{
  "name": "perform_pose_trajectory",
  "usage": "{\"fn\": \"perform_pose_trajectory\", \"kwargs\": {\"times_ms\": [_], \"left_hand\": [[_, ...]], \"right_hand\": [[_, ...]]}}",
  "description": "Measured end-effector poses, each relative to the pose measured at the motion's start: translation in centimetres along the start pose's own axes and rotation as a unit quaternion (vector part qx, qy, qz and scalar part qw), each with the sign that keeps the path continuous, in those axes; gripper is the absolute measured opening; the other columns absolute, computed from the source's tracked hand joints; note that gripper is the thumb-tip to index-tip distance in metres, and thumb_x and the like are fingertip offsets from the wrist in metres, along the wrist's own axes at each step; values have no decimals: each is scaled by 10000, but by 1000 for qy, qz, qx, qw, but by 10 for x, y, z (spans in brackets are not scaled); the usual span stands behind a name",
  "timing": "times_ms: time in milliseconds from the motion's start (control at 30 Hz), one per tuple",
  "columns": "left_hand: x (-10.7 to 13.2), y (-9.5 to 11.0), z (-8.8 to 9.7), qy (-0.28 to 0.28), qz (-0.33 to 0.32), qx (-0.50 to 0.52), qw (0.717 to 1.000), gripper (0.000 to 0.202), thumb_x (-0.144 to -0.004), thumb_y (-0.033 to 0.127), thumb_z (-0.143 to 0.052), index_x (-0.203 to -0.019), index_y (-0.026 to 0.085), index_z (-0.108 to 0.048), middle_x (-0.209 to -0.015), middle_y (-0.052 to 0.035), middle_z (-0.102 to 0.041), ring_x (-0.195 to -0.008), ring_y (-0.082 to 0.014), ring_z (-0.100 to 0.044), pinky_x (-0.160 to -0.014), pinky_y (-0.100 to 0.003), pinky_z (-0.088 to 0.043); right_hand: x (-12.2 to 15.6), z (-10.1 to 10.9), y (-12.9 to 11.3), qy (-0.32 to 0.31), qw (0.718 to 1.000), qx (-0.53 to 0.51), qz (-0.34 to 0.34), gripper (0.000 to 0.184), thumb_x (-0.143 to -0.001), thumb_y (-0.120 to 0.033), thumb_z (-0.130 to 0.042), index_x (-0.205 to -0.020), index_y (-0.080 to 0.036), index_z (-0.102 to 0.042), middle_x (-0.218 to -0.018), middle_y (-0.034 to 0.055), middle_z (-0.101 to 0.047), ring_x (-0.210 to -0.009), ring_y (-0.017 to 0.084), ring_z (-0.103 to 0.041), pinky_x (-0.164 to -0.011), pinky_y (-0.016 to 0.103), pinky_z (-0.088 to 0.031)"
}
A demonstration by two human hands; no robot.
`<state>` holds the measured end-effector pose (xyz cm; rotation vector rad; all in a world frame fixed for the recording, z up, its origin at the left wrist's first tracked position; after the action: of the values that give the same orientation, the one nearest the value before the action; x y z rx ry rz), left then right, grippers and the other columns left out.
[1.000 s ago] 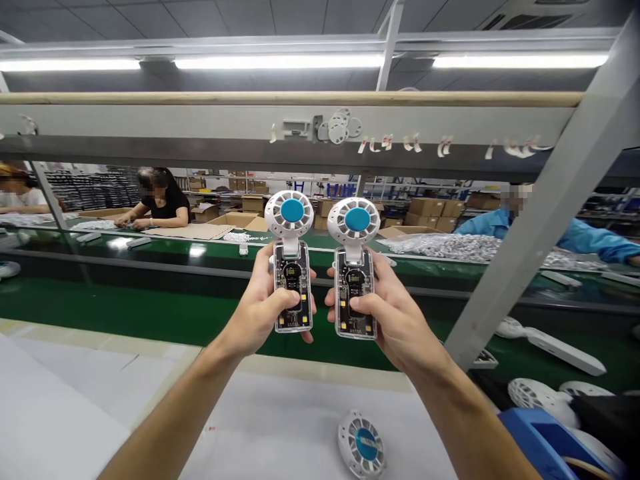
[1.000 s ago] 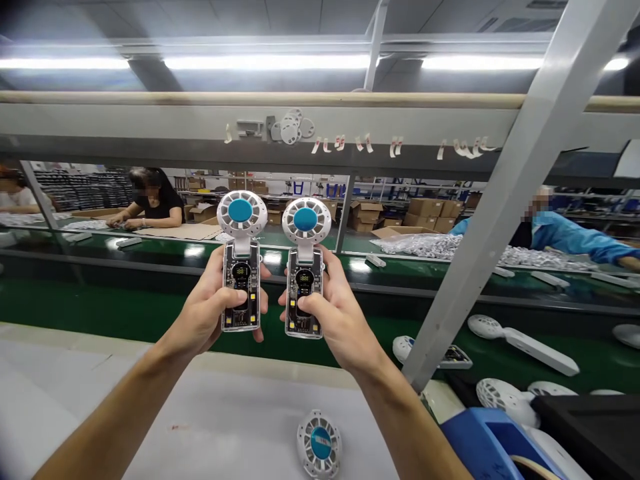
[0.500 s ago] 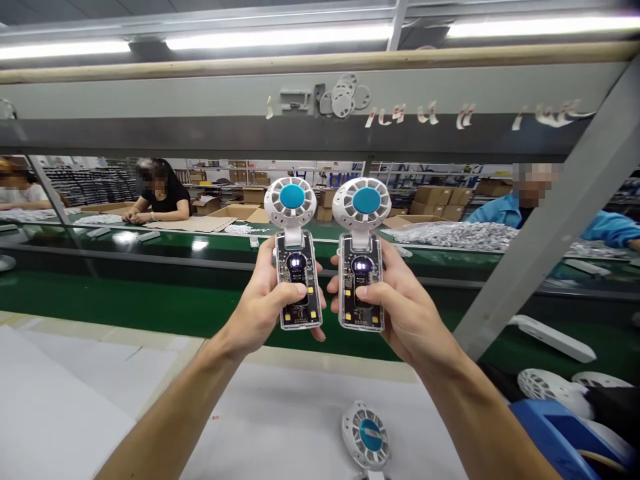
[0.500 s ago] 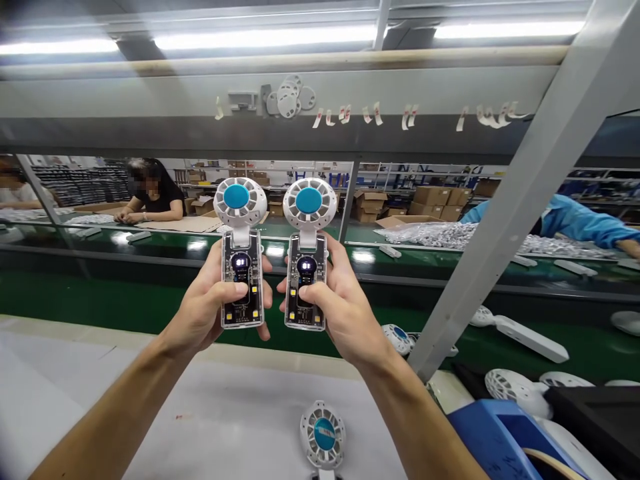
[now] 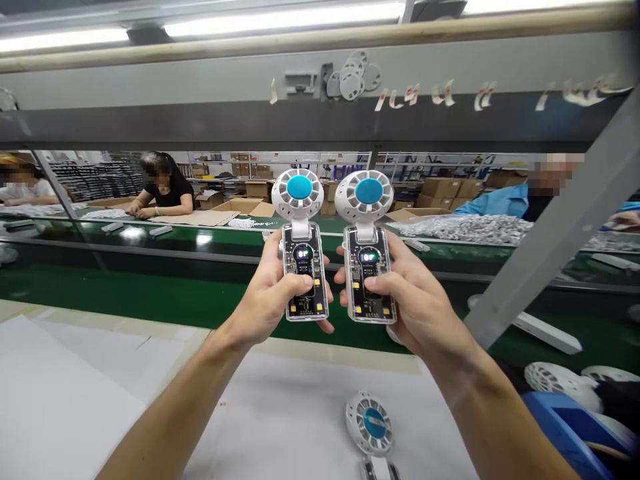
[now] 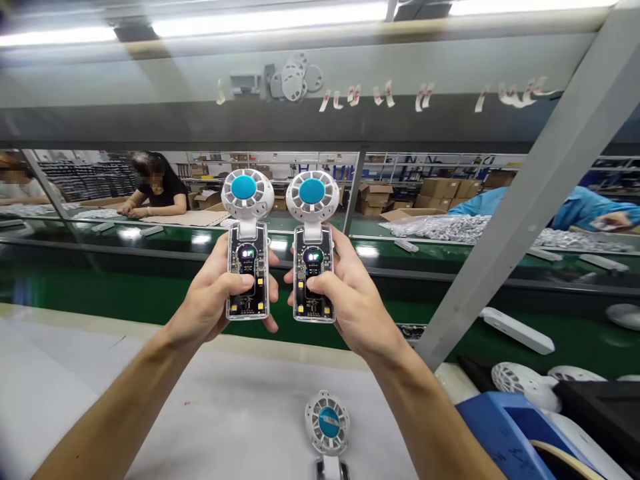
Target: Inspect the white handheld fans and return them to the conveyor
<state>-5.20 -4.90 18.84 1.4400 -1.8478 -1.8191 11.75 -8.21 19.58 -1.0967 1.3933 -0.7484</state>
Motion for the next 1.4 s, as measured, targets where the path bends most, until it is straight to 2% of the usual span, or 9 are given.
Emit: {"fn": "perform_pose_trajectory", "kwargs": {"times_ms": [100, 333, 633, 833, 967, 1133, 1267, 1333, 1400], "left_hand": [[1, 0, 0, -7, 6, -4, 1000, 521, -873, 167, -612, -1270, 284, -295, -1127, -47, -543, -820, -198, -668, -549, -459, -661], [3, 3, -3, -16, -2, 16, 1000, 481, -883, 149, -591, -1248, 281, -308, -1134, -43, -536, -823, -186, -666, -559, -448, -663], [2, 3, -3, 10, 0, 36, 999, 497, -861, 158, -583, -1244, 274, -289, -1113, -56, -541, -795, -188, -667, -549, -451, -661], [2, 1, -3, 7, 9, 47, 999, 554, -839, 181, -621, -1261, 284, -277, -1103, -51, -537, -801, -195, -664, -544, -454, -655], [2, -2, -3, 13, 7, 27, 1000, 547, -860, 268, -664, -1259, 291, -291, -1102, -44, -532, -780, -190, -662, -510, -425, -647], [2, -4, -5, 48, 9, -17, 999, 529, -842, 317, -700, -1217, 273, -329, -1073, -40, -546, -696, -159, -644, -462, -341, -614], [1, -7, -5, 82, -1, -59, 995, 507, -831, 350, -712, -1184, 260, -359, -988, -15, -596, -602, -139, -645, -500, -302, -589], [-1, -7, -2, 127, -20, -95, 987, 514, -803, 356, -745, -1155, 252, -386, -935, -2, -625, -585, -145, -657, -520, -285, -574], [-1, -4, 2, 199, -33, -114, 973, 507, -746, 341, -791, -1098, 233, -443, -858, 9, -641, -586, -151, -661, -533, -271, -565]], "right_hand": [[0, 1, -1, 3, 1000, 4, 4, 719, -782, -176, -621, -1438, -255, -338, -866, 12, -699, -645, 169, -667, -574, 292, -558], [0, 1, 2, -12, 1000, 3, 9, 622, -797, -181, -615, -1375, -255, -398, -900, 22, -701, -664, 168, -670, -578, 295, -561], [0, 1, 5, -8, 1000, 25, 7, 580, -813, -195, -605, -1357, -247, -408, -911, 30, -698, -673, 169, -668, -579, 299, -557], [0, 2, 3, 4, 999, 28, 29, 615, -823, -200, -612, -1391, -273, -389, -951, 32, -697, -712, 182, -684, -589, 307, -571], [1, 3, 2, 24, 998, 27, 45, 664, -818, -222, -638, -1412, -295, -353, -958, 30, -690, -697, 186, -681, -583, 318, -573], [5, 1, -3, 44, 998, 24, 33, 708, -820, -199, -619, -1449, -290, -307, -971, 29, -678, -716, 170, -674, -625, 313, -569], [6, 0, -6, 37, 998, 30, 38, 745, -816, -198, -608, -1472, -295, -269, -992, 33, -672, -736, 186, -676, -645, 344, -576], [7, -1, -6, 33, 998, 29, 45, 741, -812, -198, -608, -1466, -302, -276, -1005, 33, -669, -734, 185, -672, -645, 347, -575], [7, -2, -5, 30, 998, 19, 51, 729, -805, -192, -608, -1452, -302, -291, -999, 29, -669, -719, 177, -665, -635, 334, -567]]}}
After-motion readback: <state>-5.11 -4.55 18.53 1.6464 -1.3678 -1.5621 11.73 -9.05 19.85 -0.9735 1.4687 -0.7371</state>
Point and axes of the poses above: each hand's wrist, its own x-axis away from the middle knuckle, its own z-axis out of the back of the hand, y = z × x, the point moved 3 cm from there along -x, towards the middle knuckle
